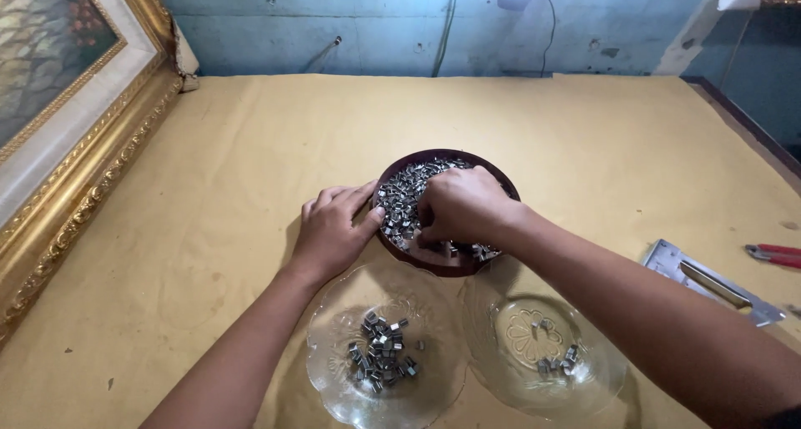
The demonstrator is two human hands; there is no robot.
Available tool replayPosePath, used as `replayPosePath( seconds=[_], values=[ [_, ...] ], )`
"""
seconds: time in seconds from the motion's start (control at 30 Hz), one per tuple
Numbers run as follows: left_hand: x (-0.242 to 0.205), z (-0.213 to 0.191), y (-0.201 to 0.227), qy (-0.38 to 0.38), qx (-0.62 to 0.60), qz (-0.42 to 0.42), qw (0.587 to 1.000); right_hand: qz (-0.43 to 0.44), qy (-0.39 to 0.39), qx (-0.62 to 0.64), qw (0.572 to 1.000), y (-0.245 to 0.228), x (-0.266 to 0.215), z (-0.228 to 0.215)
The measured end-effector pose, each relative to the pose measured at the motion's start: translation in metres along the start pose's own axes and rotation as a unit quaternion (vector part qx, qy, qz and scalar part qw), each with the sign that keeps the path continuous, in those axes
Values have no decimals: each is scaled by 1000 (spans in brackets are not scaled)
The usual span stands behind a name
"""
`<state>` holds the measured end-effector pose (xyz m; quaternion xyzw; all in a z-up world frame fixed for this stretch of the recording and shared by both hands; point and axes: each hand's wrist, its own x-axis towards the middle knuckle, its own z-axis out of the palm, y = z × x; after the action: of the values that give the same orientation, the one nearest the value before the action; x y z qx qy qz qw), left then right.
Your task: Sorting small metal frame points from a central container into two separate glass bowls based on type or size.
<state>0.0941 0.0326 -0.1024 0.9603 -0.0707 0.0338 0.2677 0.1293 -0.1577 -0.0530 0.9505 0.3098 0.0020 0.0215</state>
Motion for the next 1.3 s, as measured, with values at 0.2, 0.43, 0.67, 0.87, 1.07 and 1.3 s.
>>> replayPosePath(
  seconds=[0.2,0.43,0.67,0.87,1.07,1.3],
  values=[
    [2,-1,-1,0,8,-7,1000,9,-41,233,972,23,-45,-50],
    [7,5,-8,13,-9,-11,1000,98,-106,226,963,43,-73,-64],
    [7,8,-16,36,-61,1,998,197,-118,199,953,66,-73,-44],
    [9,10,-20,50,-69,20,996,218,-87,208,949,70,-69,-37],
    [9,9,-20,50,-60,22,997,3,45,209,977,37,-57,-27],
    [6,4,-15,33,-62,20,997,-98,27,-5,995,5,-31,-14]
  ],
)
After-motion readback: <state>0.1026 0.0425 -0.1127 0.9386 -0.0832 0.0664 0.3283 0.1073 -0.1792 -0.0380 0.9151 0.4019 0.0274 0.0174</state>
